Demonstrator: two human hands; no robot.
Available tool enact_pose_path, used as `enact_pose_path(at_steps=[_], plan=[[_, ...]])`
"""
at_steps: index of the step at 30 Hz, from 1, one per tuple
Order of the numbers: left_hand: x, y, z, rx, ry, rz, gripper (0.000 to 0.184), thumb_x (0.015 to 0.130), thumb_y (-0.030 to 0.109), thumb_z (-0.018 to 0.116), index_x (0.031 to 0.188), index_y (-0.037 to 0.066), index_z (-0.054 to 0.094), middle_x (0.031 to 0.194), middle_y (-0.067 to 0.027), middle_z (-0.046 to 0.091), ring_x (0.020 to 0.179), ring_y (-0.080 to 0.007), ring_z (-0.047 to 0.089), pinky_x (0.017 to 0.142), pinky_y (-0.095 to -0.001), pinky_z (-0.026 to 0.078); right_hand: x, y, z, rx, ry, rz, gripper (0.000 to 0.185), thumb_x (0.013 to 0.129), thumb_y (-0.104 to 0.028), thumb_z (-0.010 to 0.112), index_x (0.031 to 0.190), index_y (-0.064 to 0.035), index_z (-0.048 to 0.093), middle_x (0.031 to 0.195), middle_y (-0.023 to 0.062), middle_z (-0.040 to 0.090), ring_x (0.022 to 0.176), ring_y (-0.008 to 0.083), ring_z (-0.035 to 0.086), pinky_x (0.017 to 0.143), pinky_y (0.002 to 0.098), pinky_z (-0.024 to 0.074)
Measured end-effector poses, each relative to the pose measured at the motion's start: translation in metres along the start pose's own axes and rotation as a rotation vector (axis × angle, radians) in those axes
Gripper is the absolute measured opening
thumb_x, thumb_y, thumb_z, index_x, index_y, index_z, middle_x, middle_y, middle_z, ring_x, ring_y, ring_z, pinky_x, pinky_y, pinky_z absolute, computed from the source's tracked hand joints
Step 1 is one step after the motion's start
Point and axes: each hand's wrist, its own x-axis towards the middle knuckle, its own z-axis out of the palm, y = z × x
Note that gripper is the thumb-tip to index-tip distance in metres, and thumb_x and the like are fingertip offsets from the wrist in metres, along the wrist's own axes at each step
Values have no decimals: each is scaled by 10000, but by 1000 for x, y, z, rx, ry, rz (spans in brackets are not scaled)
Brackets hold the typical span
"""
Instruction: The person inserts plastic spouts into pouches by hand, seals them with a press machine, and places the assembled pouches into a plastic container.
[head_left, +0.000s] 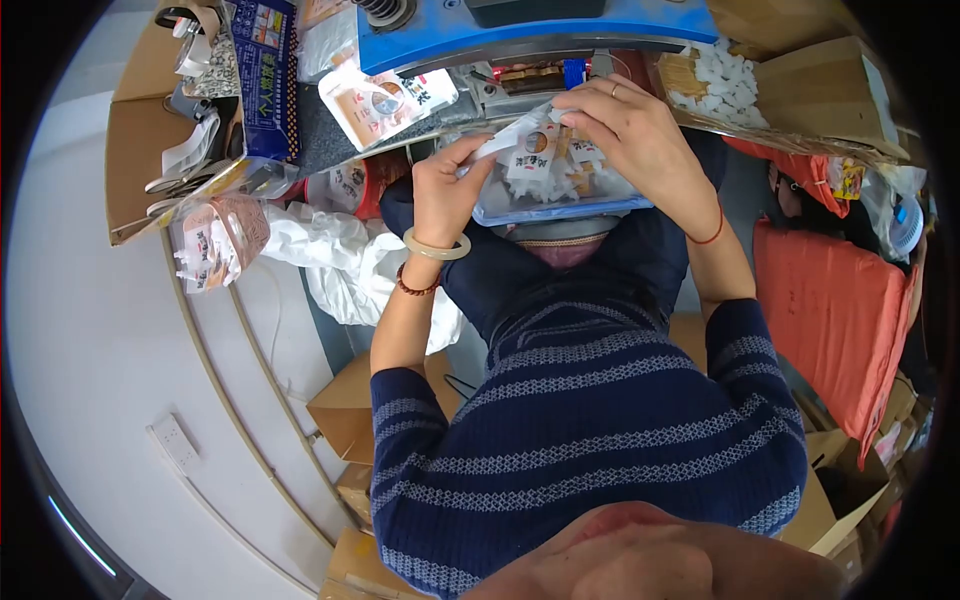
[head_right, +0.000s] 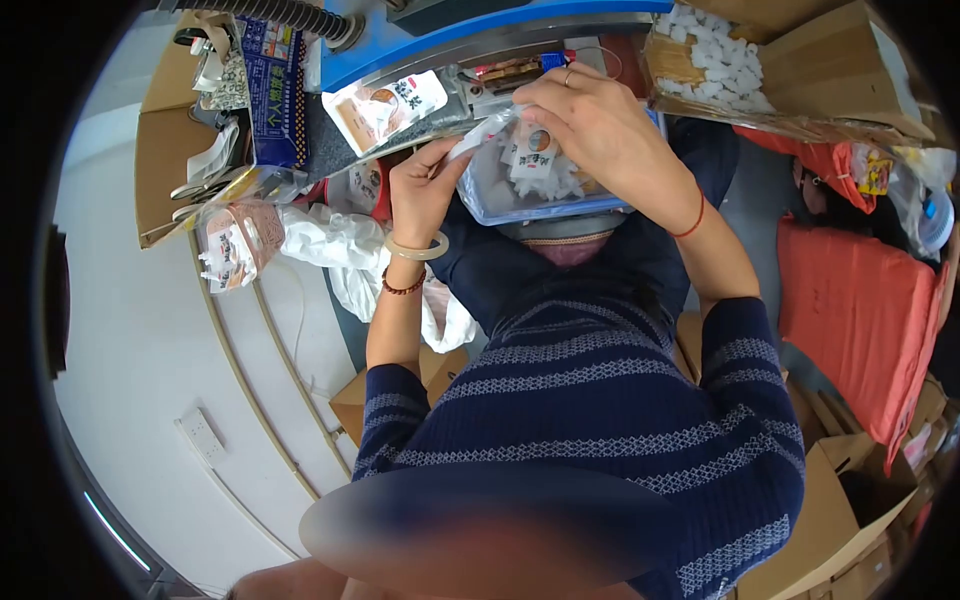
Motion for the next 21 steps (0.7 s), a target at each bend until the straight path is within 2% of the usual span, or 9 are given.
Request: enact_pose_path(at_steps=[5, 8, 11, 12, 13, 15, 18, 19, 21], plan=[[-1, 17, 6, 181, -39, 125, 213, 845, -7, 673, 1056, -18, 700, 899, -85, 724, 767, -78, 623, 699, -230, 498, 6, 7, 0, -183, -202, -101, 197, 896, -125, 636, 1052, -9, 671, 992, 129, 672, 915, 311, 623, 784, 382, 514], [0, 13, 4, 76, -122, -57, 172, 869, 29, 684, 1032, -19, 710, 909, -67, 728, 770, -80, 622, 690, -232, 499, 7, 12, 5, 64, -177, -48, 237, 918, -169, 623, 1099, -23, 667, 1024, 127, 675, 940, 310, 628, 799, 372, 514], [5, -8, 9, -509, -389, -398, 177, 909, 78, 684, 1027, -52, 704, 970, -67, 716, 818, -94, 635, 746, -230, 502, -4, 27, 19, 150, -163, 186, 297, 928, -226, 627, 1148, -29, 655, 1039, 142, 681, 939, 310, 639, 811, 360, 512], [7, -10, 15, -646, -395, -453, 206, 914, 75, 674, 1071, -58, 686, 1005, -84, 715, 856, -105, 651, 776, -247, 518, -5, 22, 17, 164, -162, 375, 327, 928, -253, 634, 1182, -47, 648, 1061, 162, 682, 924, 312, 649, 820, 361, 511], [11, -11, 20, -781, -401, -506, 238, 919, 72, 664, 1114, -64, 669, 1040, -101, 714, 894, -117, 668, 806, -263, 533, -6, 30, 17, 161, -157, 373, 327, 928, -253, 634, 1182, -47, 648, 1061, 162, 682, 924, 312, 649, 820, 361, 511], [27, -14, 29, -824, -336, -590, 232, 923, 102, 661, 1103, -44, 659, 1050, -109, 708, 920, -149, 680, 830, -288, 538, -16, 55, 14, -234, 120, 141, 310, 933, -261, 625, 1176, -71, 658, 1076, 180, 677, 915, 324, 654, 813, 369, 515], [54, -21, 38, -967, -271, -632, 243, 890, 73, 684, 1083, -69, 642, 1049, -131, 700, 949, -183, 679, 849, -318, 541, -24, 56, -26, -601, 186, 29, 275, 953, -302, 580, 1081, -82, 684, 1033, 140, 683, 935, 346, 645, 805, 400, 518], [59, -21, 40, -990, -245, -619, 248, 890, 66, 680, 1091, -72, 635, 1058, -133, 697, 950, -189, 679, 853, -323, 542, -23, 43, -33, -636, 208, 368, 258, 958, -298, 561, 1043, -88, 682, 999, 123, 682, 921, 353, 638, 771, 426, 522], [61, -21, 44, -974, -216, -623, 237, 889, 53, 676, 1085, -72, 634, 1066, -137, 694, 950, -198, 677, 861, -330, 541, -24, 71, -46, -795, 199, 580, 242, 958, -292, 556, 1035, -97, 677, 955, 130, 674, 904, 357, 634, 737, 450, 520]])
